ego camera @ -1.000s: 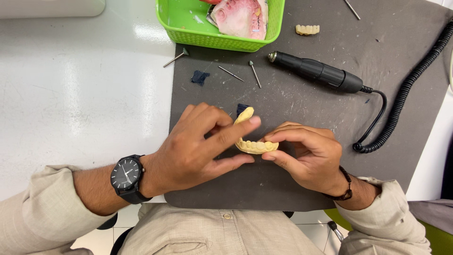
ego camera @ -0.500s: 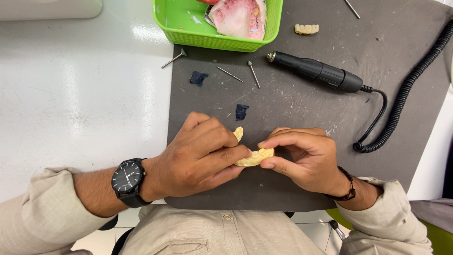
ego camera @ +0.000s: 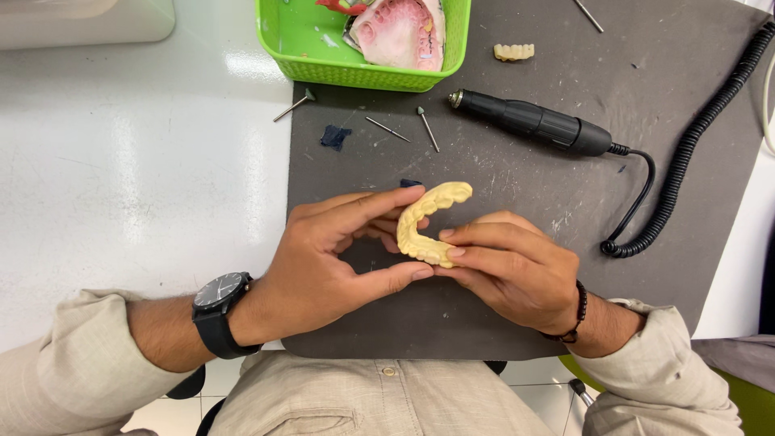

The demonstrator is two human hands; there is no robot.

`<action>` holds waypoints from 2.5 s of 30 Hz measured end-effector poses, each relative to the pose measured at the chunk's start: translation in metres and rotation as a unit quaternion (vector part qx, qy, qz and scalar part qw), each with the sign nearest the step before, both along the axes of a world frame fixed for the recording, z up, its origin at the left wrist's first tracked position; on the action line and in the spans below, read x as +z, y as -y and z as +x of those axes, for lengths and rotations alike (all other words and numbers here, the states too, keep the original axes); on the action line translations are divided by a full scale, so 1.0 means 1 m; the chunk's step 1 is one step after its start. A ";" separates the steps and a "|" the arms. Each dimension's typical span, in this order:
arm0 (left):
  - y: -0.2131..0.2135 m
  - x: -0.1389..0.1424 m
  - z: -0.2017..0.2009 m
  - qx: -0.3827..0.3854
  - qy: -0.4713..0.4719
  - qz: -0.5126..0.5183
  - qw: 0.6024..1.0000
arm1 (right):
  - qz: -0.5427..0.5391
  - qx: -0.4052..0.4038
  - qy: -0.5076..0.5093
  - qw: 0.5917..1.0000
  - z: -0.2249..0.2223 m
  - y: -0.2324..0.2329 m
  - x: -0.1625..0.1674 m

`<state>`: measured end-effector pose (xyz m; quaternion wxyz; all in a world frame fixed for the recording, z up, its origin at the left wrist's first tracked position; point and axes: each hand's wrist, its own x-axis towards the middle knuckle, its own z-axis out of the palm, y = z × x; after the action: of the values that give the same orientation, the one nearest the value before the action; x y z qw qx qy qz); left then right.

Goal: The person works on an acrylic denture at a lab bench, holding and turning it to check the fit of the teeth and pressing a dark strip against the teeth. They pick a small tooth component from a storage bin, then use a rotary tool with a brush bit to grind and polish the small component by hand.

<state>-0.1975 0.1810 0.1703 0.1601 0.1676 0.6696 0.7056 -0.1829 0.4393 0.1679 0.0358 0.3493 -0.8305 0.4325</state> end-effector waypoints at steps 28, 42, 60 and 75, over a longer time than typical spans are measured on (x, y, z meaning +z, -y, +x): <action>0.014 -0.003 -0.020 0.008 -0.182 -0.143 0.973 | 0.035 -0.047 0.124 0.991 -0.011 0.011 0.001; 0.017 -0.016 -0.030 -0.009 -0.322 -0.279 0.905 | 0.031 -0.048 0.118 0.991 -0.010 0.013 -0.002; 0.007 -0.027 -0.029 -0.017 -0.491 -0.376 0.786 | 0.031 -0.023 0.147 0.988 -0.018 0.011 -0.006; 0.015 -0.013 -0.024 0.041 -0.296 -0.182 0.937 | -0.155 -0.060 0.305 0.938 -0.017 0.002 -0.012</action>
<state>-0.2212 0.1658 0.1577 -0.0464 0.3096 0.8100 0.4959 -0.2000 0.4368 0.1558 -0.1402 0.1404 -0.7436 0.6386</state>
